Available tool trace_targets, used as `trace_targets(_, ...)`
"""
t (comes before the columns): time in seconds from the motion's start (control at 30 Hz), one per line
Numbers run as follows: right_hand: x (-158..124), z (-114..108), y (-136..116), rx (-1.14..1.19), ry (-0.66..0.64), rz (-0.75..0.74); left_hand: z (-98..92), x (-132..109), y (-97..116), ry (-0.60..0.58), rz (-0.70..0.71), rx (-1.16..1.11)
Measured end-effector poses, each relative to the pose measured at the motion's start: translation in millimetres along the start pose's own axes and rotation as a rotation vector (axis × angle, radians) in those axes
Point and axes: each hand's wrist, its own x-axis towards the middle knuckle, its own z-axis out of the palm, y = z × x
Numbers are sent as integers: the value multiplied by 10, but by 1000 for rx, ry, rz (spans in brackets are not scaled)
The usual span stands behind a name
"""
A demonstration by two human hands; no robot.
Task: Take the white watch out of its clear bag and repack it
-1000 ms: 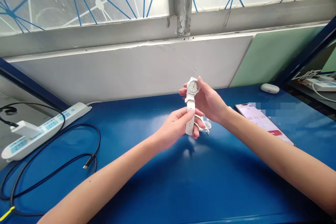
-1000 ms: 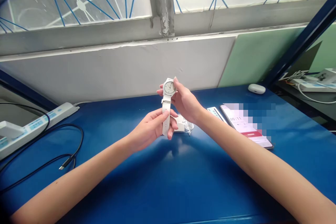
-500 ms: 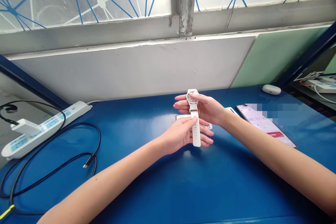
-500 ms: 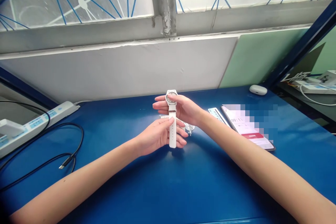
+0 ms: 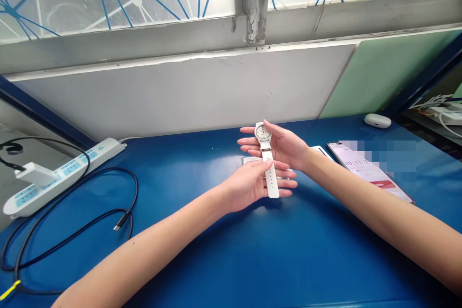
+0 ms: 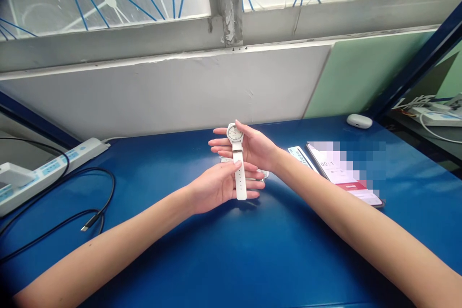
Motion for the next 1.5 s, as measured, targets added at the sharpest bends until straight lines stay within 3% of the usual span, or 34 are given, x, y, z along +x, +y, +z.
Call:
trace_targets(0.2, 8, -4, -20, -64, -16, -11, 22, 5, 25, 54, -9, 30)
trace_targets(0.8, 4, -20, -30, -124, -21, -14, -27, 5, 3, 2, 13, 27)
trace_targets(1.03, 2, 9, 20, -118, -18, 21, -26, -54, 13, -92, -37, 54)
trace_targets(1.5, -1, -18, -23, -64, -80, -3, 5, -53, 42, 12, -24, 62)
